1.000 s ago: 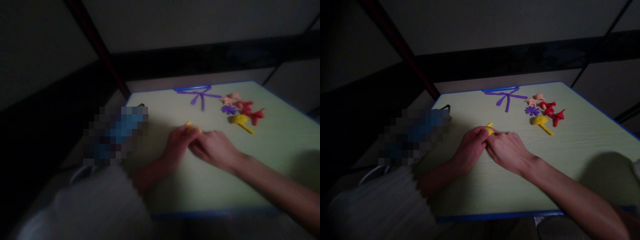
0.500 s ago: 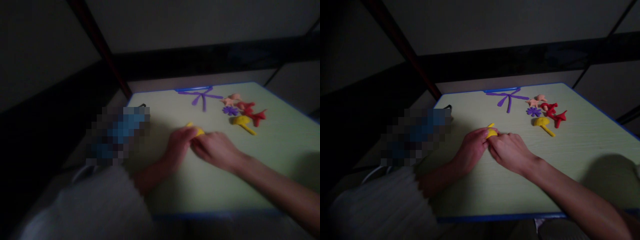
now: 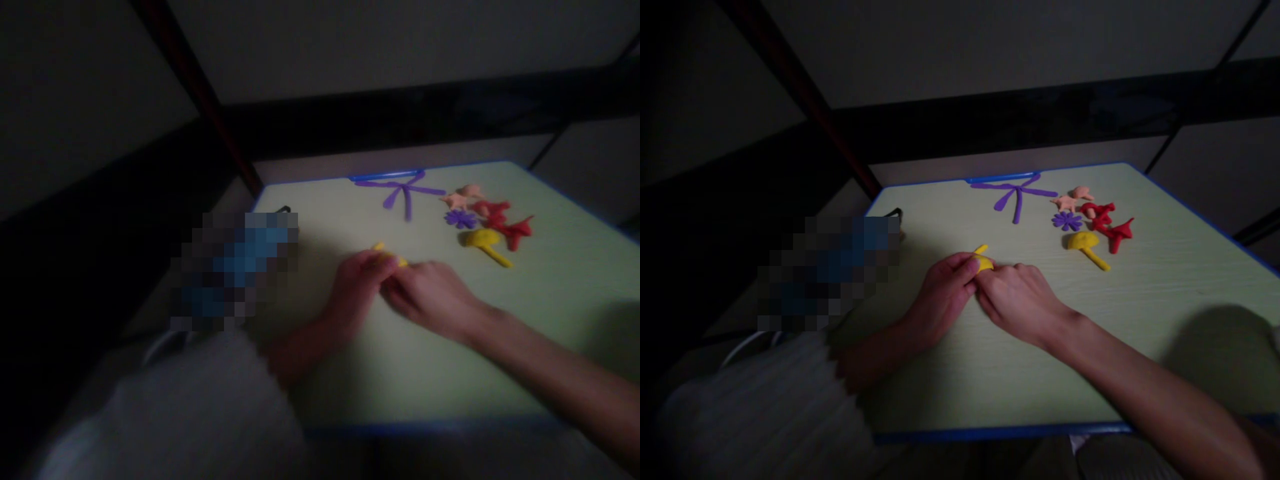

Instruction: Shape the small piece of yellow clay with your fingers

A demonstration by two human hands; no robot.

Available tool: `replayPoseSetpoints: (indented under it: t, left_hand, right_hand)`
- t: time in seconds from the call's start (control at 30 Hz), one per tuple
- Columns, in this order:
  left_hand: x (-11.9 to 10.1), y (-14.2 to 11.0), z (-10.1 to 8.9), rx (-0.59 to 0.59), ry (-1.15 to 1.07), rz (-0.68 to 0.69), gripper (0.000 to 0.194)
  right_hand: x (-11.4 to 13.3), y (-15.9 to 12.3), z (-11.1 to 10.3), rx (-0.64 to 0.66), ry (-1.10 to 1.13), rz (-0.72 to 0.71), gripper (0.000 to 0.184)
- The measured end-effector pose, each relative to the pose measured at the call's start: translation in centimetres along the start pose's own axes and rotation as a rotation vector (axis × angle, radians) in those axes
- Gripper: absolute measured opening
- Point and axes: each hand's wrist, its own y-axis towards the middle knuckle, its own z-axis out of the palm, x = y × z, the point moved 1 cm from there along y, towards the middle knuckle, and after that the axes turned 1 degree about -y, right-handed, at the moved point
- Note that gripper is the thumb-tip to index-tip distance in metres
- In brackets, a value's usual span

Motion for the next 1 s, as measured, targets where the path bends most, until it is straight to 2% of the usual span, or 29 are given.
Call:
replayPoseSetpoints:
  t: [0.1,0.3,0.47,0.57,0.7,1.0]
  left_hand:
    - [0.0,-0.07,0.04,0.008,0.012,0.002,0.02]
    - [-0.02,-0.28,0.17,0.008,-0.118,-0.045,0.015]
    - [0.15,-0.24,-0.02,0.019,0.015,-0.01,0.027]
    - [0.17,-0.15,0.01,0.026,-0.005,-0.015,0.028]
    - [0.17,0.01,0.03,-0.007,-0.036,0.003,0.027]
    - [0.3,0.03,-0.09,0.036,-0.069,-0.014,0.018]
  right_hand:
    - [-0.14,0.01,0.05,0.012,0.002,0.008,0.023]
    - [-0.09,0.02,-0.16,0.034,-0.041,0.004,0.024]
    - [0.22,0.0,-0.45,-0.007,-0.033,-0.006,0.022]
    - [0.24,-0.05,-0.49,-0.015,-0.012,-0.008,0.021]
    - [0.08,-0.09,-0.28,0.001,-0.015,-0.003,0.02]
    - [-0.17,0.03,-0.34,0.016,0.001,0.017,0.02]
